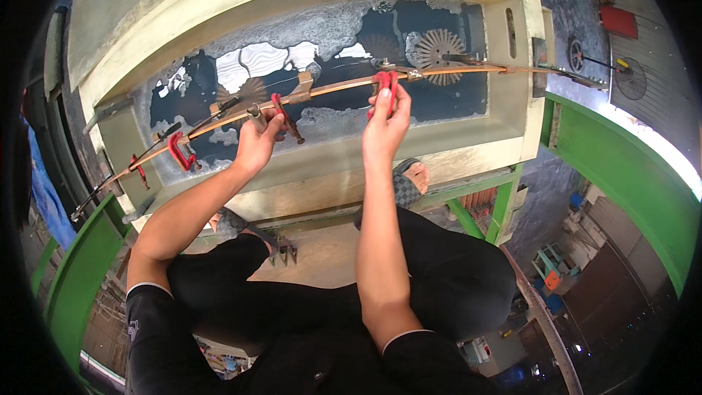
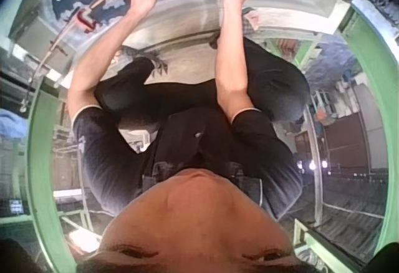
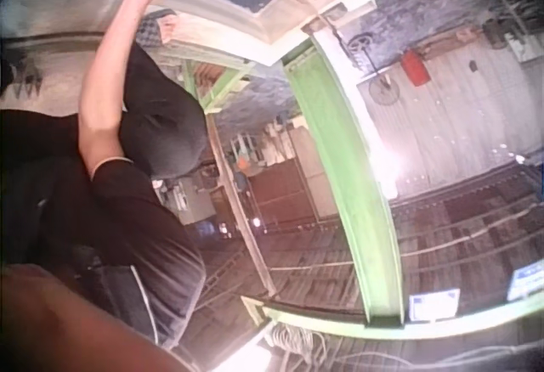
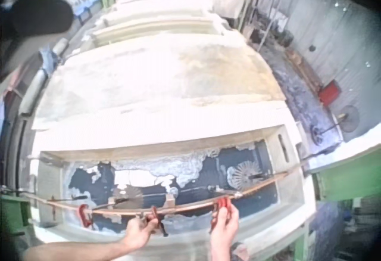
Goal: The person positions metal clamps onto a horizontal bar and secures them using screws and a tool, while working above a tank of liquid.
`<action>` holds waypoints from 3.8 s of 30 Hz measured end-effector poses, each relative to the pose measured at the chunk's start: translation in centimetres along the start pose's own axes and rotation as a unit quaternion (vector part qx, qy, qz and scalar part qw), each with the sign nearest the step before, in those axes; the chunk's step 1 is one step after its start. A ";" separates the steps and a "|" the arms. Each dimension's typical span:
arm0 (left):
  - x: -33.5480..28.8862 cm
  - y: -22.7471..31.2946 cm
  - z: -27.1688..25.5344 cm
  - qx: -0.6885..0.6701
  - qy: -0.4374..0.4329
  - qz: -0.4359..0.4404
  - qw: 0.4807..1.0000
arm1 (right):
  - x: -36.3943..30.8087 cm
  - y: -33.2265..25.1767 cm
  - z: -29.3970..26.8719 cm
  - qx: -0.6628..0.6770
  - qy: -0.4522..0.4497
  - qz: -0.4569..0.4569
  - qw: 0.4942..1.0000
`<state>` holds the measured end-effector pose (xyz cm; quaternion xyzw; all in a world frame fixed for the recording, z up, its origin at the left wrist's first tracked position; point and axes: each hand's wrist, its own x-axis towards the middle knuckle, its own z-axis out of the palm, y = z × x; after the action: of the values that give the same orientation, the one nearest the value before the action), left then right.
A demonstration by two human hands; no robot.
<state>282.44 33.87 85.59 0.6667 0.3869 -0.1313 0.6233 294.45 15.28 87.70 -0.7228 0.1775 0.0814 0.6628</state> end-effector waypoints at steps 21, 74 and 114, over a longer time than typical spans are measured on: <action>0.9 10.8 -2.5 0.329 -0.097 0.399 0.850 | 4.9 1.7 -2.5 -0.200 0.013 -0.077 0.977; -4.9 8.8 -16.5 0.227 0.101 0.182 0.951 | 10.3 -16.8 -4.1 -0.627 -0.215 -0.340 0.668; -12.6 -15.9 -21.2 -0.542 -0.013 -0.227 0.809 | -22.0 8.6 18.3 -0.037 -0.452 0.301 0.839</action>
<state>256.69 47.95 86.27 0.1117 0.5271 -0.0464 0.8411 273.20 36.12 85.51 -0.5404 0.0638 0.6015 0.5849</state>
